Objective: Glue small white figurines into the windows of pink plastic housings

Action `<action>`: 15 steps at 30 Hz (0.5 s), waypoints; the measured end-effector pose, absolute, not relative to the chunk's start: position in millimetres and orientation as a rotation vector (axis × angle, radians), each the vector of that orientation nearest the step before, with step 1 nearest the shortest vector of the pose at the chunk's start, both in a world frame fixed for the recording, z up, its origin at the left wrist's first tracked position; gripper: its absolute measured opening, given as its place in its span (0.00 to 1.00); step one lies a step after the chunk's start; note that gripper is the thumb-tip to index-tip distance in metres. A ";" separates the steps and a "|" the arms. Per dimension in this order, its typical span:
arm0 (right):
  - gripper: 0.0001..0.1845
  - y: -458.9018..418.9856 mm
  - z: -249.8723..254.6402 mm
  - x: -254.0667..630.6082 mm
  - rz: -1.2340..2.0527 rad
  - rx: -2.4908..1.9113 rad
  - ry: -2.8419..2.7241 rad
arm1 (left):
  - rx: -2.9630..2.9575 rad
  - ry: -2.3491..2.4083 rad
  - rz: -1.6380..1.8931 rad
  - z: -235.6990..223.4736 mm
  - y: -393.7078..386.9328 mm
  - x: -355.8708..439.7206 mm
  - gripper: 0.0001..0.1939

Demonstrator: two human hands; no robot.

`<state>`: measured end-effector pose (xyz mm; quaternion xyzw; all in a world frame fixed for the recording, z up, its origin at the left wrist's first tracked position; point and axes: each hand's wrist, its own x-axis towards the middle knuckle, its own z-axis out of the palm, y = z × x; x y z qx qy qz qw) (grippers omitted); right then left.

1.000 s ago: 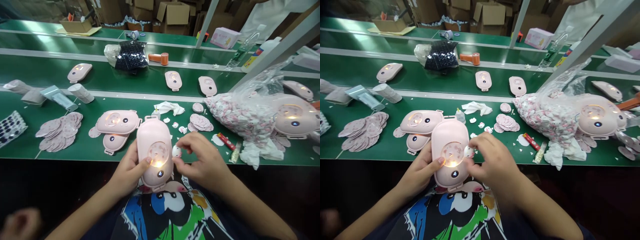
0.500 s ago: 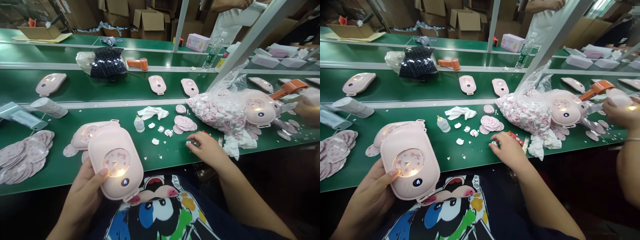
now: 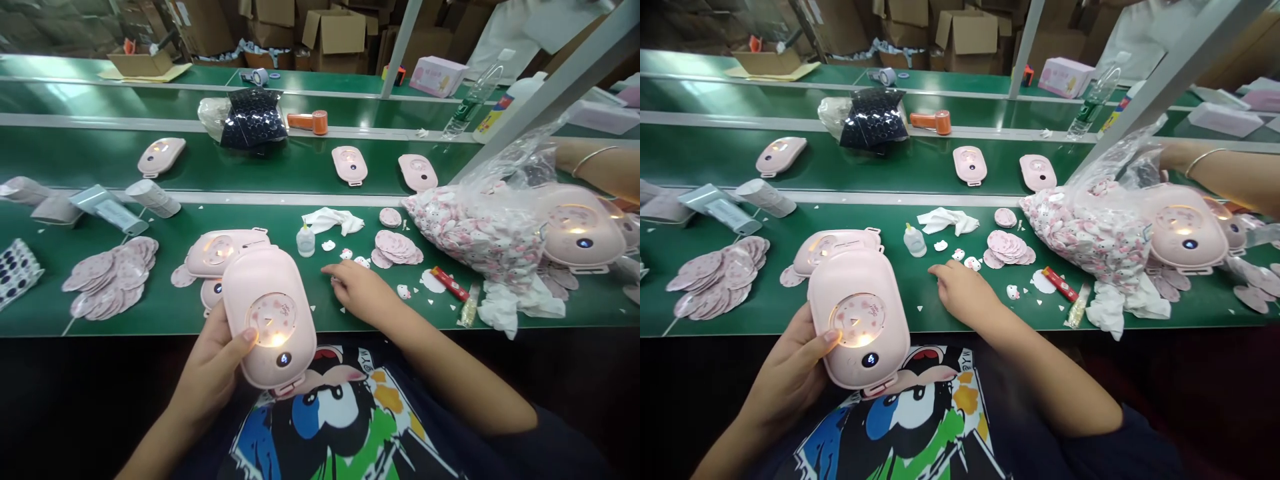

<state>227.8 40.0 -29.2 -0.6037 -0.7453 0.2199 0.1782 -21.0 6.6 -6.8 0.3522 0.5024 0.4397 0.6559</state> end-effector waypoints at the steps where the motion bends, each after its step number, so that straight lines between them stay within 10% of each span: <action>1: 0.17 36.2 -24.9 230.4 0.647 -1.673 -2.081 | 0.810 1.123 0.998 -7.8 6.3 -20.4 0.32; 15: 0.10 -19.7 35.0 221.3 0.708 -1.196 -2.198 | 1.107 0.864 0.864 -7.8 10.0 6.7 0.32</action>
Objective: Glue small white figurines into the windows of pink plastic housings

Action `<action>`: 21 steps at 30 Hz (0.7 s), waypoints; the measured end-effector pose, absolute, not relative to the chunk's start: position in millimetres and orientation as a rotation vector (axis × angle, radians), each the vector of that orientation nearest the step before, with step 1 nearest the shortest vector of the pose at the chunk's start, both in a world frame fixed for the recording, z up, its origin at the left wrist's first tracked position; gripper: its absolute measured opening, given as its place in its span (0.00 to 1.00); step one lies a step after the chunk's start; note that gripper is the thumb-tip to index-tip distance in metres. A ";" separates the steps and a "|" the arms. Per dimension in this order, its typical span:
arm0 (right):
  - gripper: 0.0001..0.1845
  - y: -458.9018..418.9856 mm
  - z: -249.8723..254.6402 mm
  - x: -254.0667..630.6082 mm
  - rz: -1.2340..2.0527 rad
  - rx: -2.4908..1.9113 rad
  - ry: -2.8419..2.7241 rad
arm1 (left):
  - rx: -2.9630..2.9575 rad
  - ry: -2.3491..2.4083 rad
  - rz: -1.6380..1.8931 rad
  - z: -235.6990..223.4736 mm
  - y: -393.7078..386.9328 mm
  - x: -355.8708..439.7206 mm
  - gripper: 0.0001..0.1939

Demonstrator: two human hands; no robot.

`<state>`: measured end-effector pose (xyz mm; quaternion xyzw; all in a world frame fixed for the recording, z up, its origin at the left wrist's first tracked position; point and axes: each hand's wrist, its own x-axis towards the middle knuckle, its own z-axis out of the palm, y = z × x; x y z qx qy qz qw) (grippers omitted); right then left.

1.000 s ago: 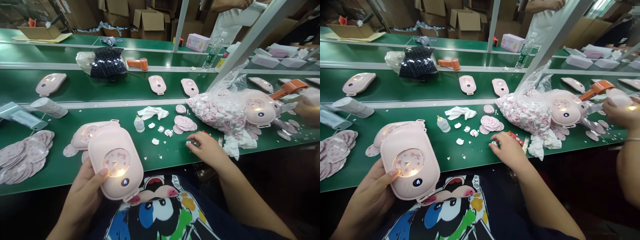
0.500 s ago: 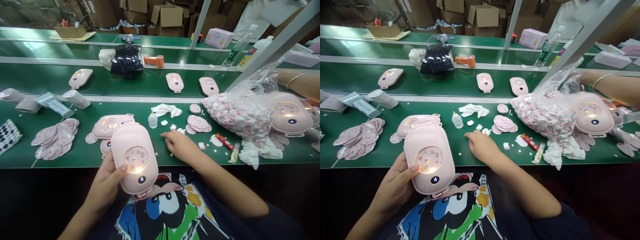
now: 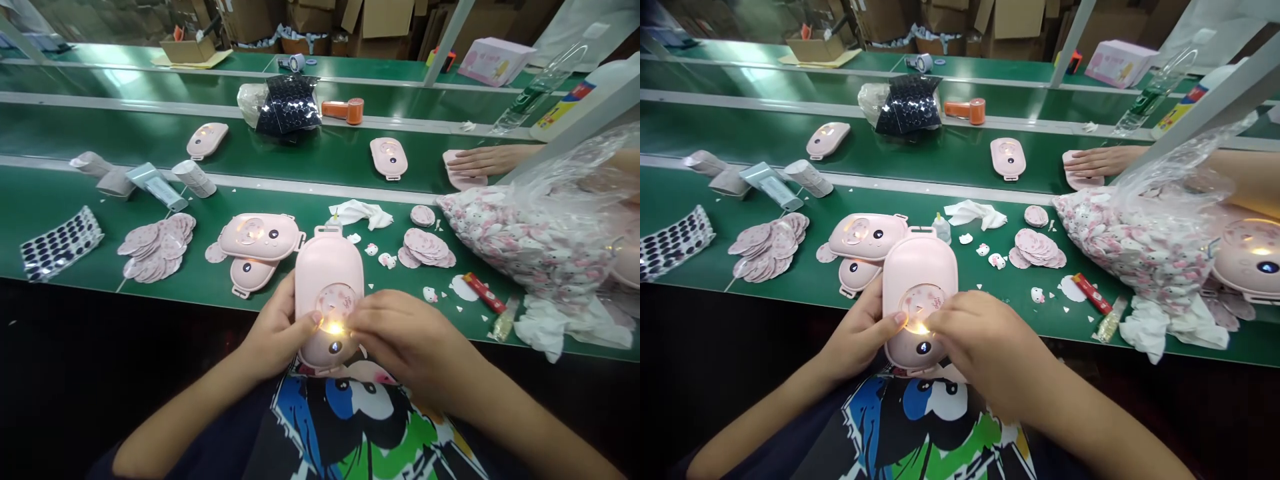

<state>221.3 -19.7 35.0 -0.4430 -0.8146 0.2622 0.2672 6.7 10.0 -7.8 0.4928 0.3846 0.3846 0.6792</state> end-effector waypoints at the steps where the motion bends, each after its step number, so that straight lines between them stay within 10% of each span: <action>1: 0.12 -20.3 34.9 218.7 0.658 -1.141 -2.258 | 1.139 0.862 0.843 -6.9 9.6 8.3 0.31; 21: 0.09 -23.4 36.7 204.0 0.245 -1.359 -2.139 | 1.208 0.819 0.854 -9.1 6.7 13.9 0.30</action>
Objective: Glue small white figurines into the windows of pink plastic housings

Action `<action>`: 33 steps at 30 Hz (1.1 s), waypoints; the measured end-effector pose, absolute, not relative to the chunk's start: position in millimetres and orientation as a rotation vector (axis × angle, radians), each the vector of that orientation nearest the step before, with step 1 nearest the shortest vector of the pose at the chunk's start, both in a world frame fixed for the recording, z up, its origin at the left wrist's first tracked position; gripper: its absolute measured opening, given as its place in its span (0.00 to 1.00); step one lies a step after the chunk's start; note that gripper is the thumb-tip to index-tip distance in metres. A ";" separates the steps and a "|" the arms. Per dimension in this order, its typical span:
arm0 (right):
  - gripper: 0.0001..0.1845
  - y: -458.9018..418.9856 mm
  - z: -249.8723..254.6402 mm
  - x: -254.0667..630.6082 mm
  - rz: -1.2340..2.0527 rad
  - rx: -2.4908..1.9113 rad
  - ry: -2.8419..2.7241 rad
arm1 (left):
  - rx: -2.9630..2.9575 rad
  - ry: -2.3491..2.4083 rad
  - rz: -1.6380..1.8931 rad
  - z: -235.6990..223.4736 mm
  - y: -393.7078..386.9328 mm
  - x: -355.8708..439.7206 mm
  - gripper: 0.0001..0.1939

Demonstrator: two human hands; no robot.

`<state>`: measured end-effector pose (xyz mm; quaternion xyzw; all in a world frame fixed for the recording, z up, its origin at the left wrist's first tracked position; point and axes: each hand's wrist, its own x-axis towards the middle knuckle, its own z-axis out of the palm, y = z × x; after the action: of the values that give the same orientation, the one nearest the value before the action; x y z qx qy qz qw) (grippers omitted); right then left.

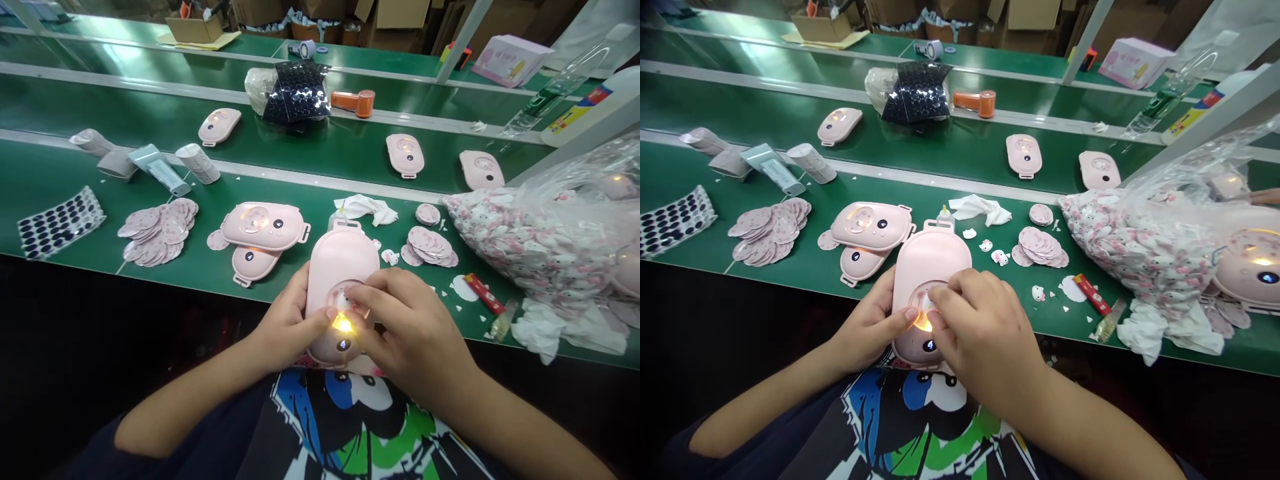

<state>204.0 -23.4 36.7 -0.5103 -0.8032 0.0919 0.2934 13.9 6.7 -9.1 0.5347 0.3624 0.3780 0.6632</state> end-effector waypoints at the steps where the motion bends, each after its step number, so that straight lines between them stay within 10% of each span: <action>1: 0.10 -23.6 36.1 205.2 0.258 -1.353 -2.102 | 1.173 0.799 0.867 -9.1 6.6 14.1 0.31; 12: 0.45 -25.7 4.0 209.4 1.420 -1.329 -1.377 | 0.933 0.646 1.038 -14.5 4.2 14.5 0.29; 33: 0.44 -32.9 6.7 208.4 1.207 -1.395 -1.561 | 0.964 0.678 1.017 -16.5 -0.6 14.4 0.29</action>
<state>208.4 -32.9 6.7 -0.5398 -0.6040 0.4671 0.3544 14.4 -0.6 -16.5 0.4350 0.3057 0.4586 0.7120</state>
